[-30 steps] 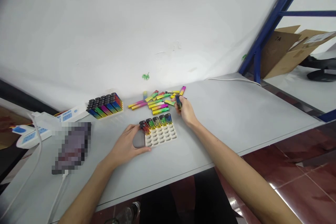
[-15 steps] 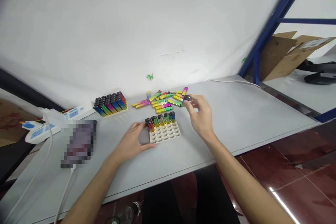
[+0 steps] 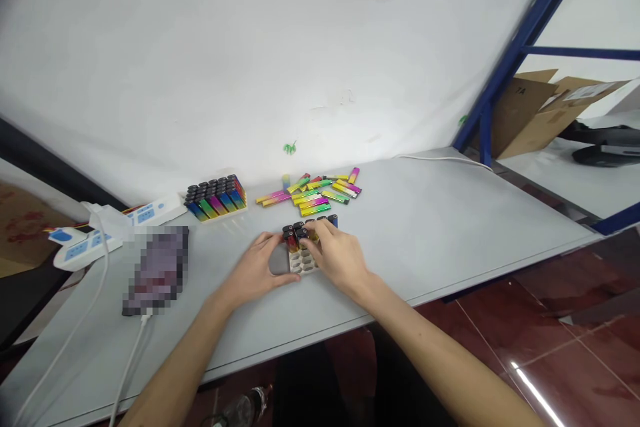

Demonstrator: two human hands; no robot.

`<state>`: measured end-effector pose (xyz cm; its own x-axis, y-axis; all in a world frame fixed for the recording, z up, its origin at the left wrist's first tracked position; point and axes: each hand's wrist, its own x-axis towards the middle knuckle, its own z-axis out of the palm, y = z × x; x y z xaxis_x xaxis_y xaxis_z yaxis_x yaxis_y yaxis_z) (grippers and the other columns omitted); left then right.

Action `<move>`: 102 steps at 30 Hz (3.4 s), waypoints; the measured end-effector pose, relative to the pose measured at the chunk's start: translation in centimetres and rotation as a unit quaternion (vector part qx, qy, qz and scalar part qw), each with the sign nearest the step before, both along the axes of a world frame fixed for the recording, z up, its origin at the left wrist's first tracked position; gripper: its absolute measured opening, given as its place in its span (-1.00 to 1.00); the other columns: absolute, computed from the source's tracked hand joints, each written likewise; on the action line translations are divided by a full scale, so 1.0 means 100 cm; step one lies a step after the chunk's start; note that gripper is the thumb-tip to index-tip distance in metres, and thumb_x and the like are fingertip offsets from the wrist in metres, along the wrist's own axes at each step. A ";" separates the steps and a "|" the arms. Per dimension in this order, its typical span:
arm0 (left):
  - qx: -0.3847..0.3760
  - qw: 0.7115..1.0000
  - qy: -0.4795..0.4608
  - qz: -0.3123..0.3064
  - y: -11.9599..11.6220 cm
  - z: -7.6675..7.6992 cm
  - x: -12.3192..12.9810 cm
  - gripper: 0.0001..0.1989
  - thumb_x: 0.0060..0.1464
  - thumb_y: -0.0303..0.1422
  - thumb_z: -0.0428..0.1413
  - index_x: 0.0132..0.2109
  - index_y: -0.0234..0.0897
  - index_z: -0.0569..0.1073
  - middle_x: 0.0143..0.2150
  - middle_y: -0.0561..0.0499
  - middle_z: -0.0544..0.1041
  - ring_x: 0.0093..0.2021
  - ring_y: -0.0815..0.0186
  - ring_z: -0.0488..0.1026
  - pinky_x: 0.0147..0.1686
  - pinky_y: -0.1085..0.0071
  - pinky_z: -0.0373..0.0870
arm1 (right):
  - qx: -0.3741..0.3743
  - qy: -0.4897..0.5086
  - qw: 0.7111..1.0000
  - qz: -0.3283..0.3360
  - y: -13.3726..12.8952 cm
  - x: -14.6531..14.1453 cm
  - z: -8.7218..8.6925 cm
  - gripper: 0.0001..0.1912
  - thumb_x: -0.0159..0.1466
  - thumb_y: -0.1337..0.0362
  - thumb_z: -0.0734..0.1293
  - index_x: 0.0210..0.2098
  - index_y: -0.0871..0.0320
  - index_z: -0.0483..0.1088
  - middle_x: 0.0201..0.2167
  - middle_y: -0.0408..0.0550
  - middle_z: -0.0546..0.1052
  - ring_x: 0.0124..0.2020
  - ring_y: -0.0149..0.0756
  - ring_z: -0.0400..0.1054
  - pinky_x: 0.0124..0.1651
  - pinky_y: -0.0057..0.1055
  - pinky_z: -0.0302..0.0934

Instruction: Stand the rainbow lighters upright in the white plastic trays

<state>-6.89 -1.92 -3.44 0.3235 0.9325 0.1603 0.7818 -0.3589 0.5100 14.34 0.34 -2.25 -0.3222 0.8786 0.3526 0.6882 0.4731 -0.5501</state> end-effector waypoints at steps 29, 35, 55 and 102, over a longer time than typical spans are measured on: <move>-0.006 1.000 0.015 0.007 0.001 -0.002 -0.001 -0.15 -0.08 0.11 0.26 0.25 -0.25 0.26 0.09 -0.17 0.42 0.16 -0.03 0.31 0.14 0.05 0.33 | 0.034 0.078 0.985 -0.148 0.043 0.041 0.012 -0.76 0.38 0.08 0.17 -0.16 0.07 0.34 -0.27 -0.04 0.58 -0.34 -0.21 0.42 -0.28 -0.32 0.20; 0.000 1.000 0.005 0.010 0.003 -0.006 -0.002 -0.17 -0.08 0.08 0.28 0.25 -0.21 0.27 0.12 -0.16 0.42 0.18 -0.04 0.31 0.15 0.03 0.32 | 0.025 -0.123 0.977 -0.171 0.121 0.084 -0.022 -0.54 0.32 0.32 0.12 0.16 0.09 0.40 -0.01 0.20 0.46 -0.03 0.04 0.29 0.00 -0.08 0.16; -0.012 0.999 0.030 0.022 0.003 -0.006 -0.003 -0.17 -0.06 0.13 0.24 0.23 -0.24 0.26 0.09 -0.17 0.41 0.15 -0.03 0.33 0.14 0.06 0.33 | -0.101 0.439 0.884 -0.123 0.115 0.093 -0.014 -0.59 0.23 -0.12 0.30 -0.17 0.01 0.14 -0.48 -0.25 0.45 -0.52 -0.36 0.34 -0.43 -0.41 0.25; -0.016 0.999 0.031 0.025 0.005 -0.006 -0.001 -0.15 -0.07 0.14 0.24 0.24 -0.24 0.25 0.09 -0.17 0.41 0.17 -0.02 0.31 0.15 0.05 0.32 | -0.224 0.478 0.846 -0.072 0.100 0.060 -0.028 -0.50 0.35 -0.08 0.05 -0.43 0.12 0.35 -0.66 -0.25 0.19 -0.70 -0.44 -0.01 -0.62 -0.44 -0.12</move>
<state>-7.00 -1.43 -4.05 0.2857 0.9519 0.1107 0.8285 -0.3034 0.4707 20.37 10.39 -5.04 0.0434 0.9990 0.0123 -0.1406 0.0183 -0.9899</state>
